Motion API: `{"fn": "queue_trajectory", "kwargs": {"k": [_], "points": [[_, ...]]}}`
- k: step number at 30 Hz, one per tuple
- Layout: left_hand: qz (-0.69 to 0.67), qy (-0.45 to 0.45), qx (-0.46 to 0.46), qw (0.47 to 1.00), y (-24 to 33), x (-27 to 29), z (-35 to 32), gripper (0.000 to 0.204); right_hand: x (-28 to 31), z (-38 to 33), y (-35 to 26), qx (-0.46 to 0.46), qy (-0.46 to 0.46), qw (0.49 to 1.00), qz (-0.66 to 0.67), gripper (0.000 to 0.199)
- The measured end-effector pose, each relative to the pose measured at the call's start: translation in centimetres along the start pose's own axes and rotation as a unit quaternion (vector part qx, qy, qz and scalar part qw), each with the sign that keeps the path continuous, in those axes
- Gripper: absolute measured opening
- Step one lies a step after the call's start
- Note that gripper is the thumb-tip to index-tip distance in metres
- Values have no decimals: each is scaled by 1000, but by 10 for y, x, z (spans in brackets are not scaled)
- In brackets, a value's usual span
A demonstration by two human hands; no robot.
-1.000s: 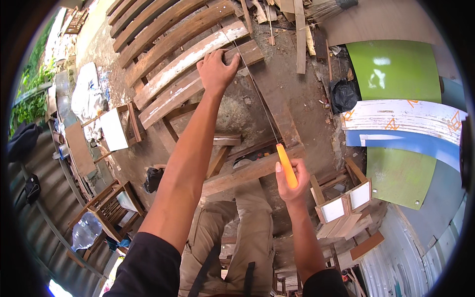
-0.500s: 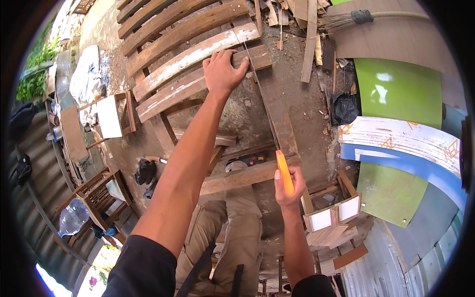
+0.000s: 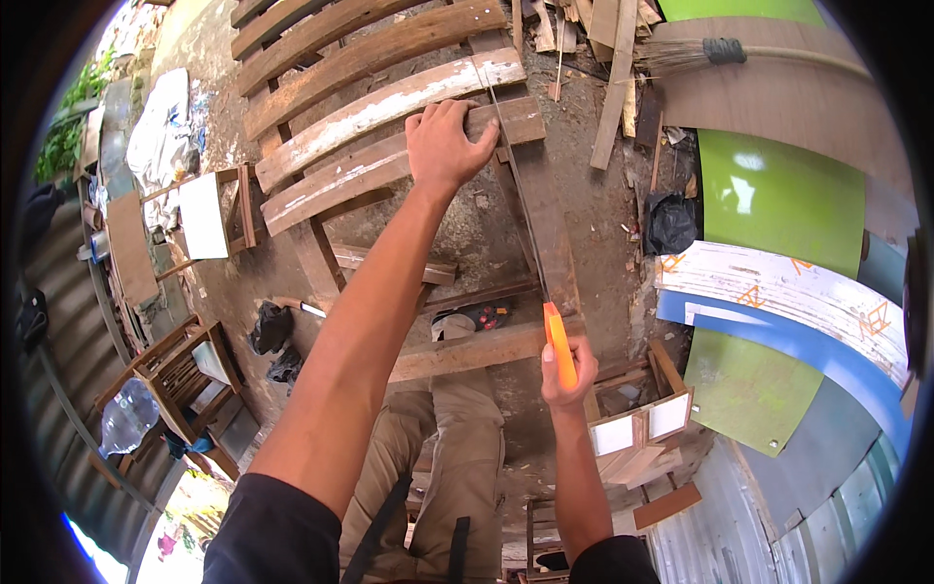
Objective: The person uses a hammer to pry apart and remove wooden slats from a pallet frame. They then use a hand saw to cut a remaining slat on the pallet.
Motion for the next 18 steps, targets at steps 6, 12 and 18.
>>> {"fn": "queue_trajectory", "kwargs": {"k": [6, 12, 18], "points": [[-20, 12, -4, 1000, 0, 2, -1, 40, 0, 3, -1, -15, -6, 1000, 14, 28], [-30, 7, -3, 1000, 2, 5, -2, 37, 2, 1, -2, -32, -6, 999, 5, 29], [-27, 3, -8, 1000, 4, 8, -5, 36, 5, -2, 1, -33, -12, 999, -1, 29]]}}
Point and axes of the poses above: each hand's wrist, its own z-axis towards the middle knuckle, its own x-axis out of the back of the hand, y = z × x, the point moved 2 cm from there along z, towards the middle knuckle, and after that the axes turned 11 degrees about -x, right-handed, at the moved point
